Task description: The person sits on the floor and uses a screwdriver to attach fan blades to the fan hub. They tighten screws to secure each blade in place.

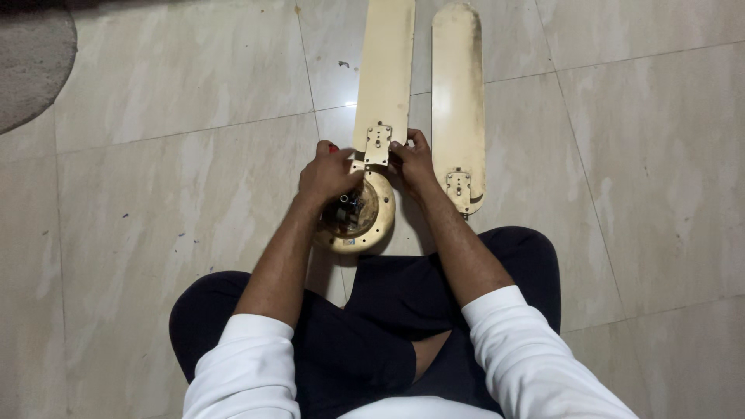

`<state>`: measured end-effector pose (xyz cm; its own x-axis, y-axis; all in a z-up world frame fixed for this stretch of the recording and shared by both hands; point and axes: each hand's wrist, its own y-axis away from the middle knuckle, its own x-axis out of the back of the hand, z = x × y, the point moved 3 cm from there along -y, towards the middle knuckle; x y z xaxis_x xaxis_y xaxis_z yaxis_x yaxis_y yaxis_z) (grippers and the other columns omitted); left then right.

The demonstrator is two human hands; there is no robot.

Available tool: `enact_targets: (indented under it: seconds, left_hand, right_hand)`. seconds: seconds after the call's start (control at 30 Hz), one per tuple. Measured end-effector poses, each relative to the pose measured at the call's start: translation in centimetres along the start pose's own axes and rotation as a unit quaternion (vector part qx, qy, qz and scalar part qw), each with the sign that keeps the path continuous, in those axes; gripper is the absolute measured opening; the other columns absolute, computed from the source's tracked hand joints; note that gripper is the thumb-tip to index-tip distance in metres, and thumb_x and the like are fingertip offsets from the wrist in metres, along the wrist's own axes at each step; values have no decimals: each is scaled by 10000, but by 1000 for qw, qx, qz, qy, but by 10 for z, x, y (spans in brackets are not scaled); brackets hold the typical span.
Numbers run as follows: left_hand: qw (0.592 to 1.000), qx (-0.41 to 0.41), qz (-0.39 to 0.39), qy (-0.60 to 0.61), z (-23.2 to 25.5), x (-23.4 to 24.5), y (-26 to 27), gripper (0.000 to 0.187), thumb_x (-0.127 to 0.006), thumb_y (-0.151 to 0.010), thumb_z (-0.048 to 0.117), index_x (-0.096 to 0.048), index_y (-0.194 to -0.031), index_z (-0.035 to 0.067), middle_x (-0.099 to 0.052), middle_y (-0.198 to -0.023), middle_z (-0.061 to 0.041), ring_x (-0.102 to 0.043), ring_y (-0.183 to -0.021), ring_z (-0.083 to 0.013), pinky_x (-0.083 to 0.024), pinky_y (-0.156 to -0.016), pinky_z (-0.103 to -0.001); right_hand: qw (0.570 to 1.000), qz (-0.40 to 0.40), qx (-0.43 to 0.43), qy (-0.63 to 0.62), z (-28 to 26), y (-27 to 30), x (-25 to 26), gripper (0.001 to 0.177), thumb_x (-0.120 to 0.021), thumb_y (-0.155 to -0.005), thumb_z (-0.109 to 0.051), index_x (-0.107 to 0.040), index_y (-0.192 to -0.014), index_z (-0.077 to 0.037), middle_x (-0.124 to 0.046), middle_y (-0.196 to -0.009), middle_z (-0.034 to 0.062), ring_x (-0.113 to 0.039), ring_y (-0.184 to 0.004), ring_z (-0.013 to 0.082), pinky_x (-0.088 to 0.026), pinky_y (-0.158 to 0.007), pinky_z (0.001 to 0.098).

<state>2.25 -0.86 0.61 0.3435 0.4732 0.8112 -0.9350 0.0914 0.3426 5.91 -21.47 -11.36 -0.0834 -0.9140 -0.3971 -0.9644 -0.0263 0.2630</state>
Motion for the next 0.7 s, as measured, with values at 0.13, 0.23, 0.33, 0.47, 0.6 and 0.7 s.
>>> enact_targets:
  seconds: [0.13,0.23,0.33,0.47,0.6,0.7]
  left_hand:
    - [1000,-4,2,3,-1,-1,5,618,-769,-791,531,-703,-1314,210,-505,-1426,-123,-633,-1208,-307,-536,-1010,-466]
    - [998,-25,39,51,-2,3,2,594,-832,-792,410,-692,-1305,146,-503,-1424,-167,-602,-1233,-323,-500,-1040,-469]
    - [984,-95,65,139,4,17,-2,463,-800,-872,302,-739,-1289,109,-641,-1356,-189,-646,-1245,-304,-536,-1083,-433]
    - [931,-25,-52,360,30,1,-4,551,-720,-887,348,-627,-1372,103,-623,-1351,-178,-661,-1097,-275,-652,-844,-415]
    - [927,2,-50,373,69,-48,-7,677,-706,-950,448,-511,-1469,60,-665,-1318,-181,-692,-937,-248,-591,-746,-330]
    - [867,74,-56,490,88,-85,-1,666,-656,-984,491,-528,-1460,44,-645,-1266,-129,-584,-813,-192,-495,-601,-306]
  right_hand:
    - [996,50,-2,-70,-17,8,8,277,-586,-998,-26,-465,-1243,-70,-676,-927,132,-689,-732,222,-614,-604,399]
    - [993,73,-1,-89,-38,22,20,262,-566,-987,-28,-480,-1233,-61,-681,-953,137,-728,-776,247,-693,-672,470]
    - [992,92,17,-85,-54,36,34,263,-565,-986,-27,-510,-1242,-52,-697,-990,145,-740,-802,258,-682,-667,475]
    - [988,109,26,-102,-70,49,49,270,-575,-987,-24,-525,-1252,-27,-677,-1006,159,-725,-799,252,-690,-671,459]
    - [988,149,24,-30,-94,65,68,294,-583,-998,-28,-589,-1290,9,-717,-1002,151,-723,-771,200,-590,-563,327]
    - [986,158,6,-46,-107,89,78,307,-563,-983,-13,-584,-1288,22,-718,-976,133,-725,-751,180,-629,-552,293]
